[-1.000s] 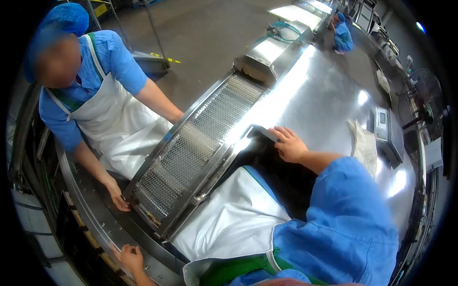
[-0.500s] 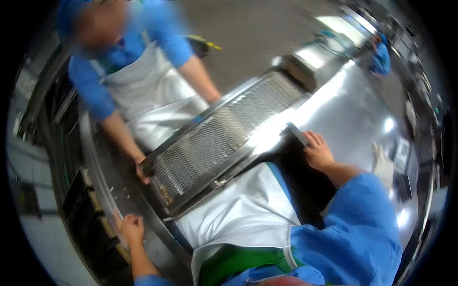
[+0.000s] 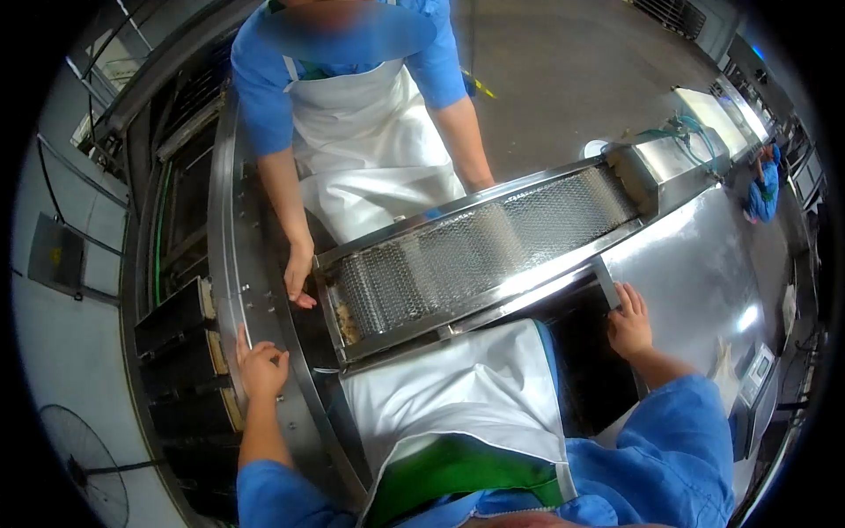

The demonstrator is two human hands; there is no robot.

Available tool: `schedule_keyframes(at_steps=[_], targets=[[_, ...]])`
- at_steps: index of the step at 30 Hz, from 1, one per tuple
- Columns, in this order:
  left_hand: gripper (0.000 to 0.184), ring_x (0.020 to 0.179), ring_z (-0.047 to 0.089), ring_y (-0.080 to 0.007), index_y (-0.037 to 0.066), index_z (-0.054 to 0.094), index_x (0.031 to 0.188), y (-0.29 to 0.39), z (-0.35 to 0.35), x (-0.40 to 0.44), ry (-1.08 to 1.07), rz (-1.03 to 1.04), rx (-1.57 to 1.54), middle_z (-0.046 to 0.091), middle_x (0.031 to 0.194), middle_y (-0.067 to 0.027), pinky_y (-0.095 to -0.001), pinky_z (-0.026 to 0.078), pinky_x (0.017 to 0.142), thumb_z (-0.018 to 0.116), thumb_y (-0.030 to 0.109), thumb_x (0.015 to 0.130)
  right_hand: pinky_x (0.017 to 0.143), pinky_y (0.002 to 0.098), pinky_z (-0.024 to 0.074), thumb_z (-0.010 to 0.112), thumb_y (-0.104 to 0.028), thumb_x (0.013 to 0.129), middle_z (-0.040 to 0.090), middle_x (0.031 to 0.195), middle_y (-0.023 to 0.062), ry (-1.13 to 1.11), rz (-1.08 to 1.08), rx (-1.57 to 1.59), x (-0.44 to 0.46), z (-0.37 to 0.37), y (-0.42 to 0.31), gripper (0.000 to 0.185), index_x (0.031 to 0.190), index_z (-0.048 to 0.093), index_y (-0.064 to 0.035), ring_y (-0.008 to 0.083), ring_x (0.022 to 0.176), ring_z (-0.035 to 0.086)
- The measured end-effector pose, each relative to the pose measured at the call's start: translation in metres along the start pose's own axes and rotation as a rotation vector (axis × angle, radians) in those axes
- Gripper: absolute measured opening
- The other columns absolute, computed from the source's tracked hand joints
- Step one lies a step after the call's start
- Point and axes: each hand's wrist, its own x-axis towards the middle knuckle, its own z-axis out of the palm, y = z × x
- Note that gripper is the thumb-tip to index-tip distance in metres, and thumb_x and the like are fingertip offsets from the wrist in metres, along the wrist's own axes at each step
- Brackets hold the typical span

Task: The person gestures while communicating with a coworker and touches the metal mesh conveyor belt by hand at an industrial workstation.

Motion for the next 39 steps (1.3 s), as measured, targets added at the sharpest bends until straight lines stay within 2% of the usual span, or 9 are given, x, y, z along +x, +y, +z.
schedule_keyframes(at_steps=[6, 14, 18, 32, 35, 39], targets=[[0.013, 0.143, 0.032, -0.0378, 0.008, 0.072, 0.063, -0.008, 0.006, 0.001, 0.003, 0.029, -0.018, 0.072, 0.098, -0.0077, -0.0525, 0.028, 0.116, 0.080, 0.017, 0.069, 0.112, 0.0560, 0.0344, 0.069, -0.008, 0.067, 0.039, 0.151, 0.0183, 0.026, -0.004, 0.004, 0.001, -0.002, -0.001, 0.023, 0.090, 0.068, -0.0044, 0.0415, 0.139, 0.036], [0.012, 0.143, 0.032, -0.0380, 0.008, 0.072, 0.064, 0.003, -0.002, 0.002, -0.007, 0.007, 0.024, 0.073, 0.099, -0.0073, -0.0516, 0.028, 0.116, 0.079, 0.016, 0.070, 0.110, 0.0551, 0.0364, 0.069, -0.007, 0.067, 0.039, 0.152, 0.0163, 0.045, 0.008, -0.008, 0.000, 0.000, -0.001, 0.014, 0.080, 0.065, -0.0037, 0.0406, 0.138, 0.038], [0.012, 0.142, 0.035, -0.0394, 0.007, 0.074, 0.065, 0.004, -0.002, 0.002, 0.009, 0.017, 0.019, 0.073, 0.098, -0.0089, -0.0508, 0.029, 0.114, 0.080, 0.017, 0.069, 0.110, 0.0550, 0.0361, 0.069, -0.006, 0.067, 0.039, 0.152, 0.0162, 0.046, 0.007, -0.008, 0.001, 0.001, -0.001, 0.014, 0.080, 0.065, -0.0041, 0.0407, 0.138, 0.038], [0.011, 0.140, 0.037, -0.0382, 0.010, 0.073, 0.064, -0.001, 0.002, 0.001, 0.033, 0.026, 0.014, 0.073, 0.095, -0.0055, -0.0501, 0.031, 0.114, 0.077, 0.017, 0.070, 0.113, 0.0553, 0.0333, 0.071, -0.009, 0.071, 0.038, 0.153, 0.0150, -0.054, 0.058, 0.010, 0.000, -0.004, -0.002, 0.016, 0.085, 0.068, -0.0039, 0.0403, 0.141, 0.033], [0.010, 0.140, 0.037, -0.0377, 0.010, 0.075, 0.068, -0.009, 0.005, 0.001, -0.025, 0.041, 0.024, 0.073, 0.096, -0.0047, -0.0501, 0.030, 0.115, 0.077, 0.019, 0.070, 0.113, 0.0553, 0.0325, 0.068, -0.007, 0.073, 0.037, 0.152, 0.0155, -0.022, 0.034, -0.001, -0.002, 0.001, -0.003, 0.017, 0.090, 0.069, -0.0036, 0.0412, 0.140, 0.033], [0.010, 0.140, 0.038, -0.0363, 0.010, 0.075, 0.068, 0.000, 0.000, 0.001, 0.025, 0.019, 0.010, 0.073, 0.096, -0.0046, -0.0494, 0.031, 0.115, 0.078, 0.019, 0.070, 0.115, 0.0555, 0.0308, 0.064, -0.004, 0.075, 0.036, 0.152, 0.0164, -0.043, 0.037, -0.001, 0.003, -0.005, -0.004, 0.021, 0.095, 0.070, -0.0042, 0.0427, 0.140, 0.033]])
